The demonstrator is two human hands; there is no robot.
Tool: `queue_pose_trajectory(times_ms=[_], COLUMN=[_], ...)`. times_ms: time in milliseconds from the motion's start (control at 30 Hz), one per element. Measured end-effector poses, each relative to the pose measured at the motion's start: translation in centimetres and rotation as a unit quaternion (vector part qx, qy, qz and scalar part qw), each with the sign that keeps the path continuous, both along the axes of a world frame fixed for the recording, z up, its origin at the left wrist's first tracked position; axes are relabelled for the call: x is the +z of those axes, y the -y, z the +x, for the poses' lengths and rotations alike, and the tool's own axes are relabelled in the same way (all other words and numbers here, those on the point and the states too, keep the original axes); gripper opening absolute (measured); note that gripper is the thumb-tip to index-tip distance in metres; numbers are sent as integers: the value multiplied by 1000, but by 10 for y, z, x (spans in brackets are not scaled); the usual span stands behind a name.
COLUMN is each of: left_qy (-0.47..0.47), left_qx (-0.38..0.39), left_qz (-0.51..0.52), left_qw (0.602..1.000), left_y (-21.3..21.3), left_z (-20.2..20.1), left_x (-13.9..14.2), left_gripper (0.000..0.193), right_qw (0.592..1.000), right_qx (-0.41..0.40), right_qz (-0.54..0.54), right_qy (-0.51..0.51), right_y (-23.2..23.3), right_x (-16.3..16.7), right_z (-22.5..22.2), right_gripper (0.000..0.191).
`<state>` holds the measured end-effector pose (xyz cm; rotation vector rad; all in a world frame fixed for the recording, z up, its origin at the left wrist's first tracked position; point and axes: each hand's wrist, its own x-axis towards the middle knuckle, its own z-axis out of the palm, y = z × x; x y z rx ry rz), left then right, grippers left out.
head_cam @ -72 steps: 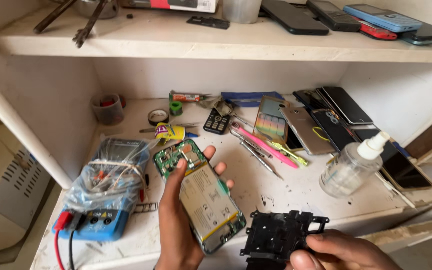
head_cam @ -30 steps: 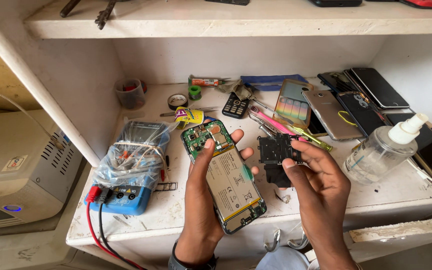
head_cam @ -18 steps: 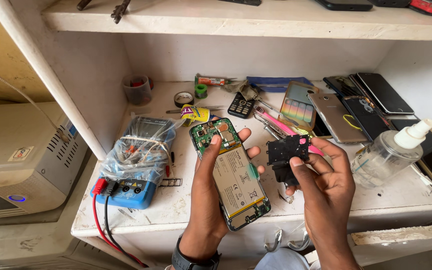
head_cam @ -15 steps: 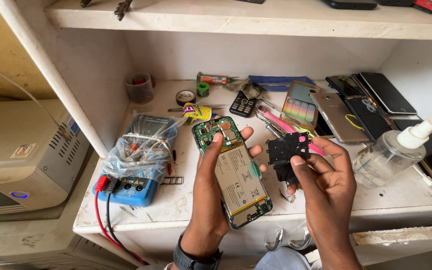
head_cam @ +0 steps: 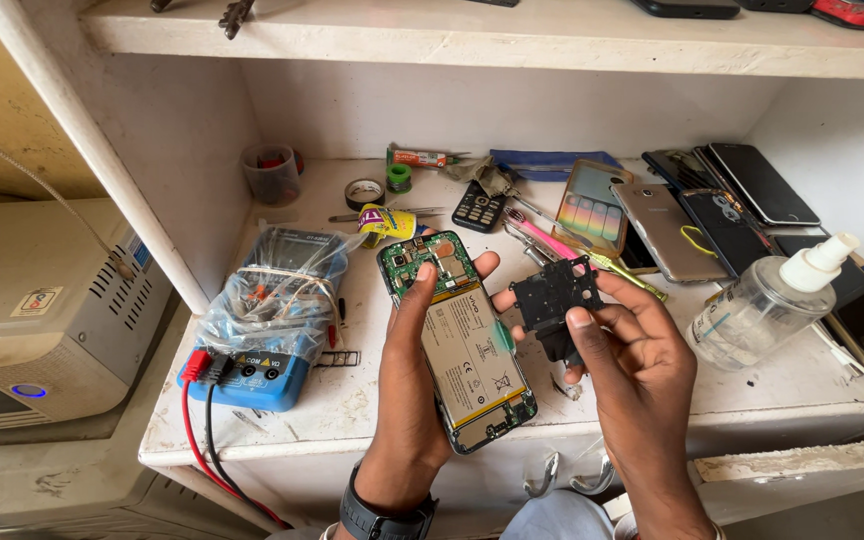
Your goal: The person cleans a disassembled phone logic board with a cloth, then works on the opened phone chassis, pressing the battery and fitting a camera module component onto the board. The person handles the phone frame, board, and small internal parts at a cluttered repair workbench.
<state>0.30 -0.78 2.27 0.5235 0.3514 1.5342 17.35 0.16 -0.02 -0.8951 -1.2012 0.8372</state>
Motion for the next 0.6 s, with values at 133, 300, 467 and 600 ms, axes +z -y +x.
queue_pose_trajectory(times_ms=[133,300,467,600], left_qy=[-2,20,32,52], left_qx=[0,-17,7,-18], left_qz=[9,4,42,43], left_qw=[1000,1000,999,998], left_y=[0,-1,1,-1], left_z=[0,1,3,1], left_x=[0,1,-3,-7], left_gripper=[45,55,63,62], right_qw=[1000,998,981,967], right_qx=[-18,-18,-89,-73], right_qz=[-5,36,165,206], right_qy=[6,-44,58,129], right_y=[-1,-2,-2,-13], right_x=[-2,-2,7,21], right_z=[0,-1,-13,-32], right_gripper=[38,21,14,18])
